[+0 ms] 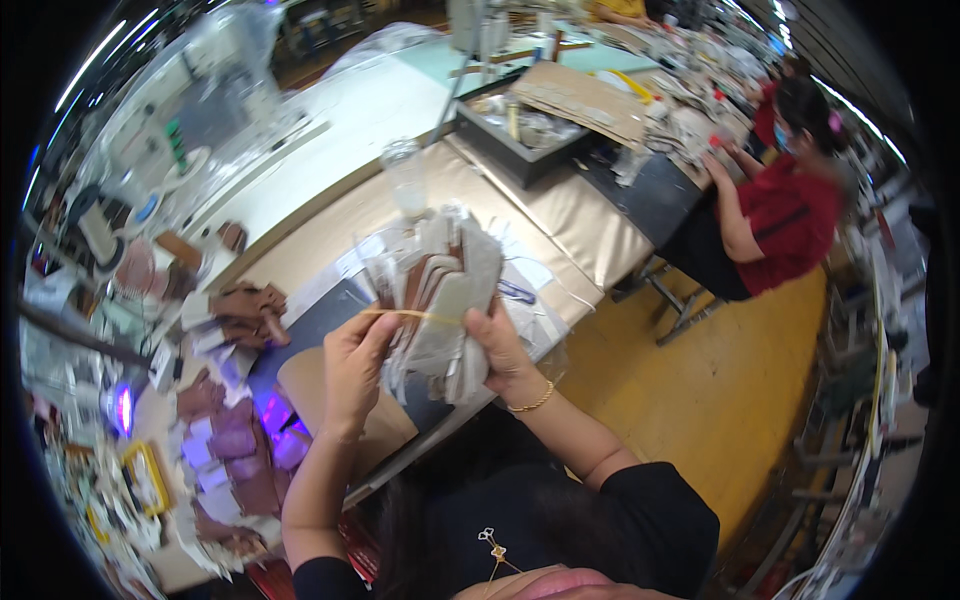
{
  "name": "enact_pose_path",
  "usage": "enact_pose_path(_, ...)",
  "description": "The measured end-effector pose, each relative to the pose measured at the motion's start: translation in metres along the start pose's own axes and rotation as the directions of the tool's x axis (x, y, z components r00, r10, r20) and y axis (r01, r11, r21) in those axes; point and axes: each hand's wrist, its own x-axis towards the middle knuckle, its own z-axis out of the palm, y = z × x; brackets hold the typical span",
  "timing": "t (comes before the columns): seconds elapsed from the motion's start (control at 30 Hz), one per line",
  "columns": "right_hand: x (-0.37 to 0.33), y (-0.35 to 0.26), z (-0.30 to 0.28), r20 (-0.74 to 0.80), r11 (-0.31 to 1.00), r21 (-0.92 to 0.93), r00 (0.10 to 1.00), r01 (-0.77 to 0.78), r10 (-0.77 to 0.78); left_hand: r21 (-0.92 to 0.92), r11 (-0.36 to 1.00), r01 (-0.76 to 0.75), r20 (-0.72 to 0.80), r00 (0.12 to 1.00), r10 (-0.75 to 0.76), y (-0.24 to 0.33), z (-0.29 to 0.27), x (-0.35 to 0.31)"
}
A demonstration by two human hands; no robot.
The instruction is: The person repeatedly picks up small white fabric pieces and places them onto brown leather pieces on a worktable, then stacks the assembled units. The person also gathers a bundle of white fabric pieces, ties them with a rubber band, and hands the bundle to a coworker. Finally, the person folds a white fabric piece and places it on the table.
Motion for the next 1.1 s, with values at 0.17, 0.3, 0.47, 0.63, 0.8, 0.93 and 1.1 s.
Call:
enact_pose_path(0.17, 0.000, -0.007, -0.003, -0.045, 0.998, 0.018, 0.997, -0.057, 0.057, -0.144, 0.981, -0.131, -0.074, 0.990, 0.121, -0.004, 0.003, 0.013)
enact_pose_path(0.3, 0.005, -0.024, -0.006, -0.008, 0.991, 0.019, 0.991, -0.131, 0.131, -0.267, 0.964, 0.014, -0.007, 1.000, -0.017, -0.005, -0.010, 0.023)
enact_pose_path(0.47, 0.064, -0.074, 0.013, 0.086, 0.994, -0.108, 0.996, 0.007, 0.002, -0.189, 0.980, -0.060, -0.169, 0.985, 0.028, -0.018, -0.026, 0.040)
enact_pose_path(0.63, 0.254, -0.141, 0.085, 0.328, 0.961, -0.137, 0.926, 0.240, -0.185, 0.033, 0.984, -0.174, -0.270, 0.947, 0.177, -0.032, -0.040, 0.049)
enact_pose_path(0.8, 0.355, -0.126, 0.105, -0.236, 0.928, -0.219, 0.906, 0.302, -0.351, 0.089, 0.982, -0.168, -0.306, 0.933, 0.187, -0.025, -0.042, 0.046)
enact_pose_path(0.93, 0.310, -0.087, 0.056, -0.017, 0.926, -0.355, 0.990, 0.125, -0.140, 0.069, 0.977, -0.200, -0.294, 0.932, 0.212, -0.011, -0.044, 0.030)
enact_pose_path(1.1, 0.247, -0.155, -0.050, -0.194, 0.887, -0.444, 0.954, 0.123, -0.229, 0.633, 0.700, -0.330, -0.132, 0.845, 0.518, -0.002, -0.074, -0.046)
